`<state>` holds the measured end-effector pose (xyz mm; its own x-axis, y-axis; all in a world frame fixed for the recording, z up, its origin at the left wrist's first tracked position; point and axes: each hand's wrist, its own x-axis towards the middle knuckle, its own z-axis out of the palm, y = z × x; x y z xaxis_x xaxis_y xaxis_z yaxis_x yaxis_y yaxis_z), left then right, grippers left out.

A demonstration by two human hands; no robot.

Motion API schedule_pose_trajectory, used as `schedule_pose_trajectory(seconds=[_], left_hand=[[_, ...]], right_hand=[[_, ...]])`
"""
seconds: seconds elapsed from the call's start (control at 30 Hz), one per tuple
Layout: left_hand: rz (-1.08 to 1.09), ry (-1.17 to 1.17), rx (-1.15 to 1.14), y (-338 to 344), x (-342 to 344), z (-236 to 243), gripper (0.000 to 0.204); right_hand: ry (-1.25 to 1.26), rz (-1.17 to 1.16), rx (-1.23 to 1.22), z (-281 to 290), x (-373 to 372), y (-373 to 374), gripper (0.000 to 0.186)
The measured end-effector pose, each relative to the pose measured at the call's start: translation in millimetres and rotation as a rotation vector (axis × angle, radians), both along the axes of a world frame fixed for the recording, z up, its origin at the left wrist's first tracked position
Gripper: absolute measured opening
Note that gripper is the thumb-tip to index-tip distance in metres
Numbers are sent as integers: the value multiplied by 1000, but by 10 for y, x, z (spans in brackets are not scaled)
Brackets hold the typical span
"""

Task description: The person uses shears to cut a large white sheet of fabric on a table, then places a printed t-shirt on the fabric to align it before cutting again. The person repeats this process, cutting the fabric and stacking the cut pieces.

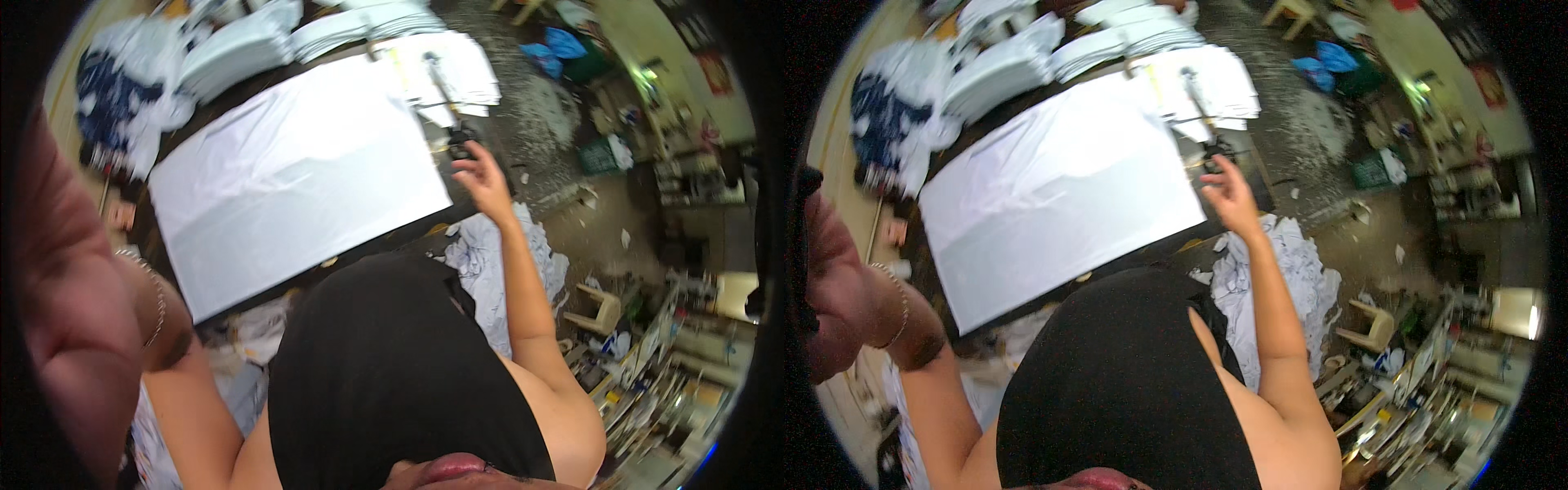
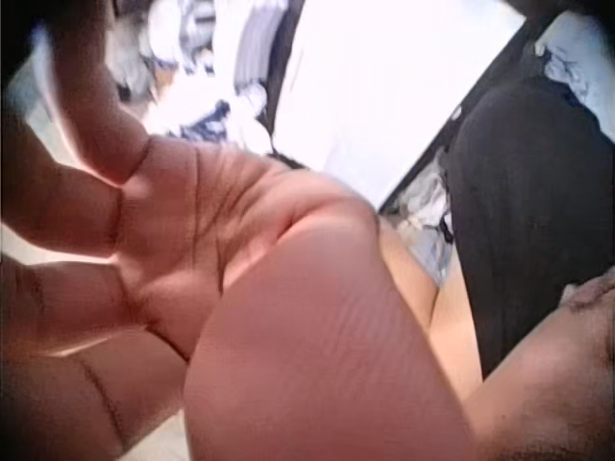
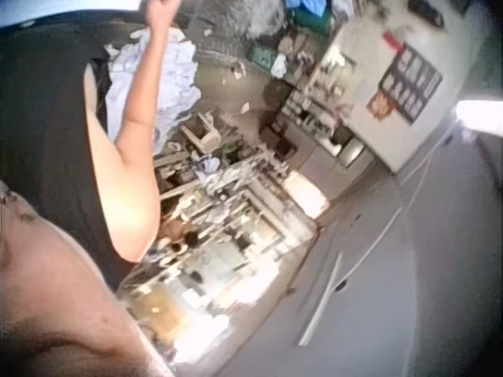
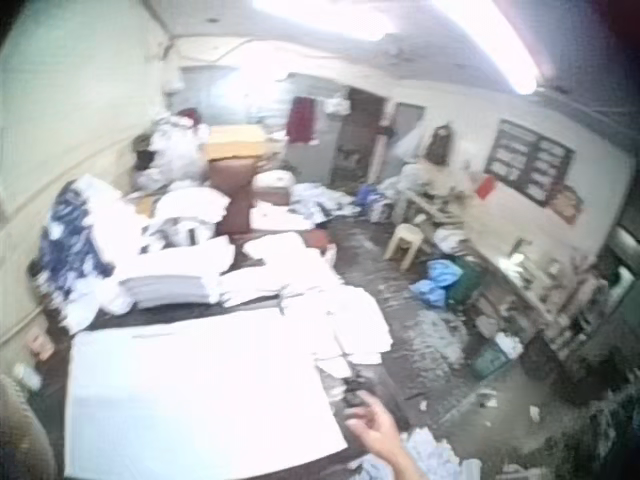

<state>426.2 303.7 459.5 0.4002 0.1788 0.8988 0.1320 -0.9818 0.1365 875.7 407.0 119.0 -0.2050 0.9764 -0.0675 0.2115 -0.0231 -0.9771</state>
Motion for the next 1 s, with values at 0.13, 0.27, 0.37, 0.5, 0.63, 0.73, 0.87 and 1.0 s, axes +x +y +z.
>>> schedule_pose_trajectory(seconds=[0.13,0.27,0.37,0.5,0.63,0.73,0.87,1.0], left_hand=[[-118,-14,16,393,738,174,58],[-236,4,32,606,1306,319,57],[-296,37,34,687,1585,367,55],[-353,63,21,798,1906,407,54],[-376,55,20,823,2167,479,54],[-341,49,-8,848,2156,440,54],[-95,108,-256,1067,1806,-92,54],[496,690,-831,1166,1358,-1410,48]], right_hand=[[6,-106,62,-44,6,-50,70],[96,12,43,174,9,48,68],[124,-47,101,274,-23,100,69],[191,-68,84,181,-38,131,68],[176,-98,-20,-109,-56,285,67],[-285,-207,200,-400,-150,469,67],[-676,-126,218,-759,-265,585,67],[-1045,-8,222,-942,-360,625,56]])
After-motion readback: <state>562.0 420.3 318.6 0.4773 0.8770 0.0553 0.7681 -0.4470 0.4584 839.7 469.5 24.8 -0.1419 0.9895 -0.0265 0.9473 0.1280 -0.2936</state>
